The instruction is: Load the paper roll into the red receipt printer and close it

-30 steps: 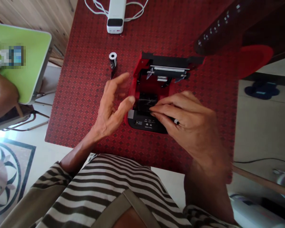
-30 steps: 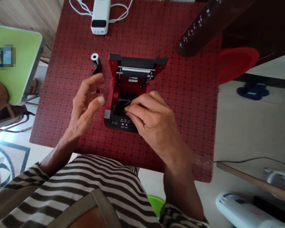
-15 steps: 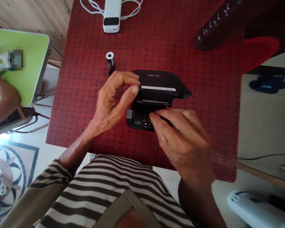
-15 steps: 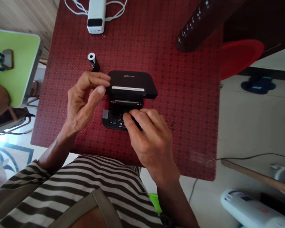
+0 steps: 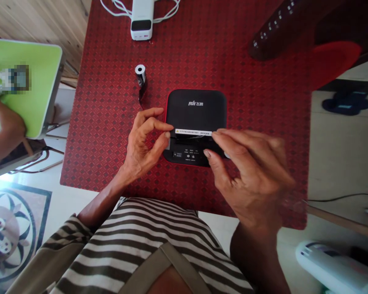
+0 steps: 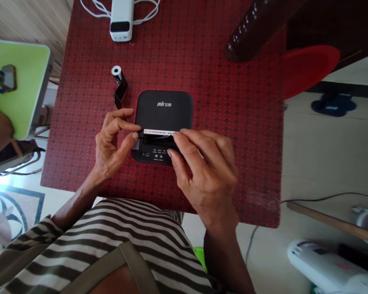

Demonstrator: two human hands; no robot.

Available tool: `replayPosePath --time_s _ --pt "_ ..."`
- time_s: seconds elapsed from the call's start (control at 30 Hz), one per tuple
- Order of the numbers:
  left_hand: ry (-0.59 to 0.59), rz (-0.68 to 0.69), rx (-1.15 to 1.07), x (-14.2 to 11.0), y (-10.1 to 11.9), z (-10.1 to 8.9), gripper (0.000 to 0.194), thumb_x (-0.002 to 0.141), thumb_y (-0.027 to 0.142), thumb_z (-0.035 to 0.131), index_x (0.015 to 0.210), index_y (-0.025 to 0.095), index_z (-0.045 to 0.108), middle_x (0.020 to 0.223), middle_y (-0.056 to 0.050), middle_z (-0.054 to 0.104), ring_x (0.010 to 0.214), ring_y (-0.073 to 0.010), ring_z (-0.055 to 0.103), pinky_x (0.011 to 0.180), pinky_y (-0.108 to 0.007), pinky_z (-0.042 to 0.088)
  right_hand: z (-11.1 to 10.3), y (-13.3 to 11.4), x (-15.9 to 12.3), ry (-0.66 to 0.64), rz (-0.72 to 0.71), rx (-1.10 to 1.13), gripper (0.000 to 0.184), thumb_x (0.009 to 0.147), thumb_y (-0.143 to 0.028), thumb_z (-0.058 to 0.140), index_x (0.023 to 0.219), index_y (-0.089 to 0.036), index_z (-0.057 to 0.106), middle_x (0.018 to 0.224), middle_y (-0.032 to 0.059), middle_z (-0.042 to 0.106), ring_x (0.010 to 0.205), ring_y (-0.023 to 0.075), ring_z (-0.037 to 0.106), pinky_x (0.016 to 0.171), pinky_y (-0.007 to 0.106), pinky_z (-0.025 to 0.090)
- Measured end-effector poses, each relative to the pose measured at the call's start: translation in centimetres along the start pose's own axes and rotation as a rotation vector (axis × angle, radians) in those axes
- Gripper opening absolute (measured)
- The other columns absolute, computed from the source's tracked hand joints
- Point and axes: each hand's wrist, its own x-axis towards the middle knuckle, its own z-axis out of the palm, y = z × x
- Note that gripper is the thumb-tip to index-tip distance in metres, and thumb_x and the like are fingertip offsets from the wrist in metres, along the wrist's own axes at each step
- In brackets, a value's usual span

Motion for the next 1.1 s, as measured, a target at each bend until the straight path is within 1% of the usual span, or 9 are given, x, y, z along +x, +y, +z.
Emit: replayPosePath --time_s 0.1,0.23,0.4,0.57,0.67,0.77,0.9,0.97,1.1 --pt "0.021 -0.044 -0.11 -0.5 -0.1 0.7 0.028 0.127 0.063 0.083 0.128 0.036 0.091 0.16 -0.01 0.082 0.163 -0.0382 0.075 0.14 -0.066 0.065 0.2 0.3 -0.4 -0.044 0.067 -0.008 0.047 0.125 -0.026 0.074 0.171 -0.036 0.077 0.154 0.0134 0.095 0.148 0.0435 0.089 0.128 0.069 0.069" --pt "0.027 -0.167 -0.299 -1.1 -0.3 1.8 0.035 0.125 0.066 0.084 0.15 0.042 0.082 0.168 -0.007 0.078 0.164 -0.0359 0.075 0.134 -0.06 0.069 0.2 0.4 -1.0 -0.079 0.097 0.015 0.051 0.125 -0.025 0.074 0.175 -0.033 0.076 0.157 0.0148 0.095 0.152 0.0438 0.089 0.129 0.068 0.07" --pt "0.028 -0.264 -0.319 -1.2 -1.0 2.5 0.066 0.109 0.088 0.091 0.156 0.046 0.071 0.169 -0.006 0.079 0.162 -0.0411 0.073 0.138 -0.068 0.068 0.2 0.2 -1.6 -0.089 0.111 0.022 0.059 0.123 -0.022 0.076 0.181 -0.034 0.074 0.163 0.0163 0.092 0.155 0.0452 0.087 0.13 0.069 0.071" --pt "0.034 -0.264 -0.264 -1.1 -1.4 2.6 0.072 0.11 0.097 0.082 0.159 0.046 0.069 0.167 -0.007 0.08 0.159 -0.0425 0.074 0.136 -0.072 0.067 0.9 0.0 -1.9 -0.073 0.101 0.056 0.066 0.124 -0.02 0.075 0.188 -0.035 0.066 0.168 0.0156 0.09 0.16 0.0436 0.085 0.134 0.07 0.071" --pt "0.024 -0.241 -0.306 -1.3 -1.1 2.1 0.064 0.116 0.087 0.083 0.163 0.046 0.07 0.171 -0.006 0.081 0.162 -0.0398 0.076 0.138 -0.069 0.068 1.4 -0.1 -2.2 0.054 0.077 0.172 0.064 0.125 -0.02 0.074 0.187 -0.038 0.067 0.164 0.0129 0.092 0.157 0.039 0.088 0.13 0.065 0.075" --pt "-0.027 -0.249 -0.343 -1.8 -0.5 1.5 0.059 0.121 0.072 0.086 0.172 0.047 0.069 0.183 -0.004 0.078 0.171 -0.037 0.074 0.145 -0.065 0.066 1.7 -0.3 -2.5 0.239 0.157 0.22 0.05 0.125 -0.025 0.076 0.173 -0.041 0.081 0.15 0.0111 0.097 0.138 0.039 0.095 0.115 0.064 0.081" --pt "-0.041 -0.227 -0.308 -2.5 -0.3 1.1 0.064 0.118 0.076 0.088 0.176 0.056 0.069 0.187 0.002 0.077 0.173 -0.0399 0.075 0.145 -0.067 0.067 1.6 -0.4 -3.1 0.332 0.314 0.188 0.035 0.124 -0.025 0.073 0.148 -0.039 0.095 0.129 0.0131 0.101 0.106 0.0403 0.098 0.094 0.06 0.08" --pt "-0.04 -0.222 -0.321 -2.5 -0.4 1.1 0.064 0.117 0.074 0.089 0.175 0.056 0.071 0.186 0.002 0.078 0.172 -0.0403 0.076 0.144 -0.068 0.067 1.5 -0.3 -3.4 0.356 0.322 0.159 0.034 0.124 -0.024 0.072 0.144 -0.038 0.096 0.124 0.0131 0.101 0.103 0.0394 0.097 0.093 0.058 0.078" --pt "-0.036 -0.233 -0.405 -2.4 -1.0 1.5 0.067 0.116 0.065 0.092 0.178 0.046 0.073 0.184 -0.005 0.079 0.17 -0.0386 0.077 0.141 -0.063 0.069 2.7 0.5 -4.4 0.359 0.383 0.103 0.031 0.125 -0.028 0.071 0.142 -0.036 0.095 0.126 0.0145 0.101 0.111 0.0397 0.096 0.103 0.059 0.076"
